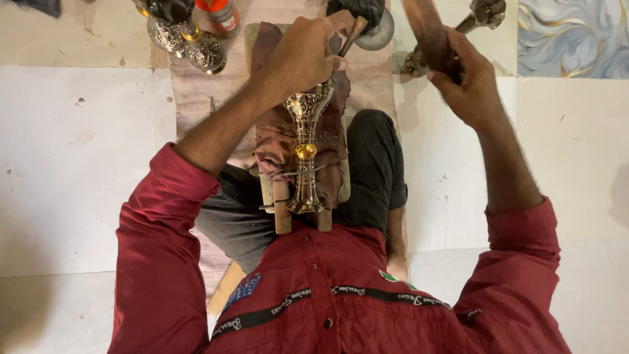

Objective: The person sits on the floor with an ornate brass vase held upright between their legs. They hold a small punch against the vase surface and strike it with a wooden mallet, repositioning the punch repeatedly to work the decorated metal surface.

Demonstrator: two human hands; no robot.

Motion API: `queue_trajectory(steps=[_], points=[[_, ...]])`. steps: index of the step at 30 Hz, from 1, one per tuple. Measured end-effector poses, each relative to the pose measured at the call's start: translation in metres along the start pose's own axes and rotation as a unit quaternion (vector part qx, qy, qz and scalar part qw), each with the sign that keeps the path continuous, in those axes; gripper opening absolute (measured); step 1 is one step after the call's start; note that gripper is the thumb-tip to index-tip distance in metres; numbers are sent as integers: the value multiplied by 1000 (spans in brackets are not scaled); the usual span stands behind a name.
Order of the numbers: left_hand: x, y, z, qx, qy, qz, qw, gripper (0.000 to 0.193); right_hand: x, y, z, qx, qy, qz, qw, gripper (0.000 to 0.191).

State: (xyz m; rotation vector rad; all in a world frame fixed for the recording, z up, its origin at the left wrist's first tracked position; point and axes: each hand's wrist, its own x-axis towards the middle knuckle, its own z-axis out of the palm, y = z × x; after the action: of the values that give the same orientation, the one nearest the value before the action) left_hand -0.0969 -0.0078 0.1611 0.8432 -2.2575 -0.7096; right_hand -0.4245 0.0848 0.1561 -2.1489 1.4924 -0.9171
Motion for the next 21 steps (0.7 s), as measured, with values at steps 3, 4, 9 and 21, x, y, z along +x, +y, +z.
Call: queue_trajectory(steps=[3,4,9,21], points=[[1,4,-2,1,-32,-41,999,45,-2,8,4,10,-2,2,1000,64],[2,5,-4,3,-51,-70,996,45,-2,10,5,0,5,-11,1000,64],[3,6,-6,9,-48,-28,998,45,-4,10,8,51,11,53,997,64],[9,-9,3,4,-60,-5,998,53,-9,-9,17,149,26,70,986,64]])
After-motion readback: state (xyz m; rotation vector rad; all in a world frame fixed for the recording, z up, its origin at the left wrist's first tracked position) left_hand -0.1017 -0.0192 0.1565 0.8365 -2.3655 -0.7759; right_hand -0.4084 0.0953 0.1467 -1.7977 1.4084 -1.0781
